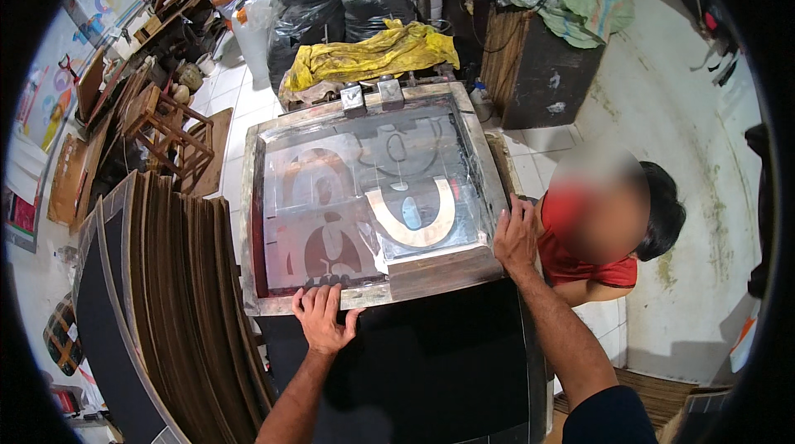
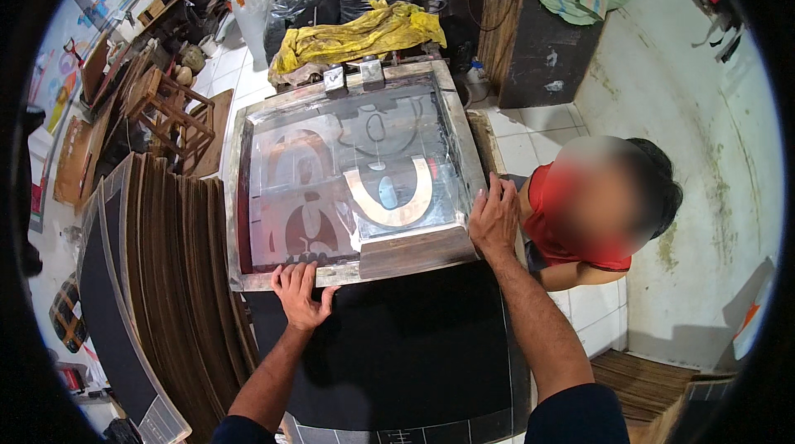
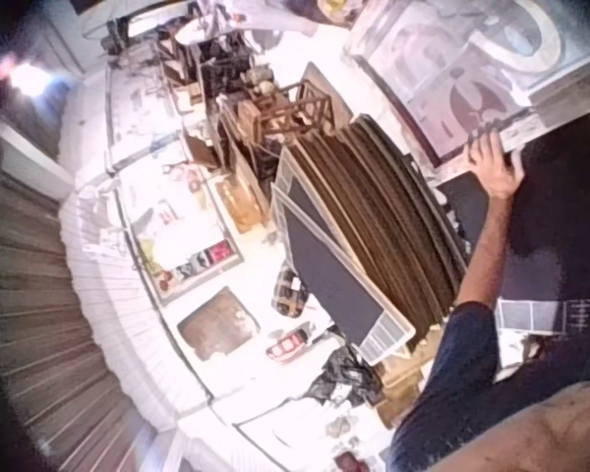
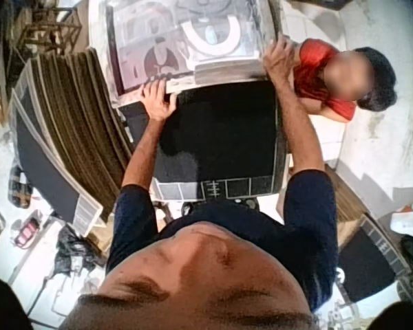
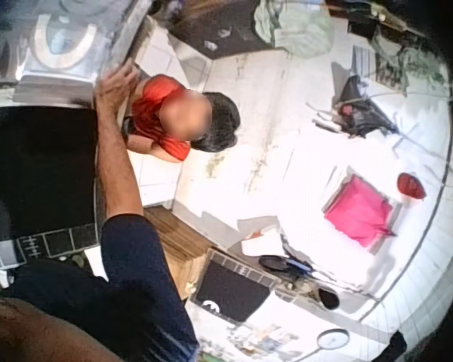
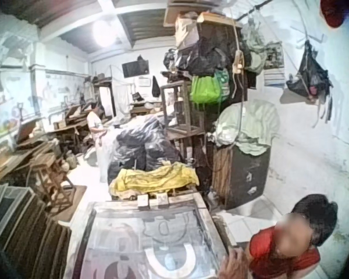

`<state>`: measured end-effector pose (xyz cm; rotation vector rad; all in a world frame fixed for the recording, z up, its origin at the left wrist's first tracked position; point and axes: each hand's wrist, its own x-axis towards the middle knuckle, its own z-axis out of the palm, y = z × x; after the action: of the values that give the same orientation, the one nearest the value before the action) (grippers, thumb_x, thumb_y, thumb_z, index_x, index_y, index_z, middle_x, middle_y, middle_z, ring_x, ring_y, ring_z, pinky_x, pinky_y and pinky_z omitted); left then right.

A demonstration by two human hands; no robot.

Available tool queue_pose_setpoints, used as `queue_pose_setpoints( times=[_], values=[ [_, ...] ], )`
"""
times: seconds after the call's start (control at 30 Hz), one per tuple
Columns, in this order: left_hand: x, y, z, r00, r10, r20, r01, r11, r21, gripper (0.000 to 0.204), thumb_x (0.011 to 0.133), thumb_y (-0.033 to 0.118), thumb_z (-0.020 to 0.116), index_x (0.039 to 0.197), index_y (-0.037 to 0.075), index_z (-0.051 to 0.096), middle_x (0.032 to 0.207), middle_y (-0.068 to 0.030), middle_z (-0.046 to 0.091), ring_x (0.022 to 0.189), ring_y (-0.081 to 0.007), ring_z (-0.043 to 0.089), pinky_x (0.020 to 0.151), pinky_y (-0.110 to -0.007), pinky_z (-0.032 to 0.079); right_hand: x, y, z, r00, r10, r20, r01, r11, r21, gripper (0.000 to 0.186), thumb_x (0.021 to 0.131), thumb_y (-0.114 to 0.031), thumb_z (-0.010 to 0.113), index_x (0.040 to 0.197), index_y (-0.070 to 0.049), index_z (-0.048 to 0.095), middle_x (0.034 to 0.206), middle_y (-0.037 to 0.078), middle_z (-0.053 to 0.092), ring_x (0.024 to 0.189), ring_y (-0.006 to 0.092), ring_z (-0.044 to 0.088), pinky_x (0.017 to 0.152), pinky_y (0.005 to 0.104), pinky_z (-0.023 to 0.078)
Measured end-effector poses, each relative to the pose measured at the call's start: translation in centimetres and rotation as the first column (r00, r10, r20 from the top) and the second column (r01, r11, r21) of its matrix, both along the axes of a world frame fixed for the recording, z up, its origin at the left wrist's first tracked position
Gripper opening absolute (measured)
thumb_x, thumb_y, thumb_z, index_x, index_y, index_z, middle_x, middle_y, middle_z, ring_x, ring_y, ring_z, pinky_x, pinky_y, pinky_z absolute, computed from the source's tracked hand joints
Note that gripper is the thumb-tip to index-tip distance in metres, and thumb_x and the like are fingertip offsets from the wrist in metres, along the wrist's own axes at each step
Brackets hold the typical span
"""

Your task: The person aligns a screen printing frame over a black board, uses a squeegee to press the screen, and then uses a small tool to scrape residue from the screen mesh. The person repeats the alignment and scraping process on the same board.

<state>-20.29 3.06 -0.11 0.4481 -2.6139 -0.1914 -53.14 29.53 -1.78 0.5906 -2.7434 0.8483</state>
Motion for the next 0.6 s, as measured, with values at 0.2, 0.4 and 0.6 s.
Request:
queue_pose_setpoints(
  times=[0.2, 0.4, 0.6],
  values=[
    [-0.01, 0.04, -0.12, 1.0, 0.012, -0.003, -0.012, 1.0, -0.019, 0.059, 0.086, 0.047, 0.076, 0.126, 0.004, 0.067, 0.117, -0.0121, 0.066, 0.113, -0.0325, 0.059, 0.114, -0.057, 0.031, 0.35, -0.08, 0.6, 0.999, -0.026, -0.028, 0.027, 0.999, 0.03, 0.049, 0.105, -0.027, 0.054, 0.143, 0.005, 0.055, 0.13, 0.025, 0.054, 0.124, 0.0423, 0.054, 0.111, 0.0525, 0.041],
    [-0.07, 0.1, 0.15, 1.0, 0.005, -0.005, -0.005, 1.0, -0.009, 0.058, 0.087, 0.046, 0.076, 0.126, 0.005, 0.067, 0.116, -0.0116, 0.066, 0.113, -0.0319, 0.059, 0.113, -0.056, 0.031, 0.37, -0.09, 0.5, 0.999, -0.024, -0.038, 0.024, 1.0, -0.007, 0.049, 0.106, -0.027, 0.053, 0.143, 0.005, 0.055, 0.129, 0.025, 0.054, 0.125, 0.0417, 0.053, 0.112, 0.0521, 0.04],
    [-0.07, 0.14, 0.02, 1.0, 0.002, -0.011, -0.002, 1.0, -0.017, 0.059, 0.085, 0.045, 0.078, 0.126, 0.005, 0.067, 0.117, -0.0116, 0.066, 0.113, -0.0324, 0.059, 0.113, -0.056, 0.031, 0.13, -0.15, -0.17, 0.998, -0.047, -0.035, 0.046, 0.998, -0.037, 0.049, 0.106, -0.028, 0.053, 0.142, 0.004, 0.056, 0.13, 0.024, 0.055, 0.125, 0.0416, 0.053, 0.112, 0.0528, 0.04]
  ],
)
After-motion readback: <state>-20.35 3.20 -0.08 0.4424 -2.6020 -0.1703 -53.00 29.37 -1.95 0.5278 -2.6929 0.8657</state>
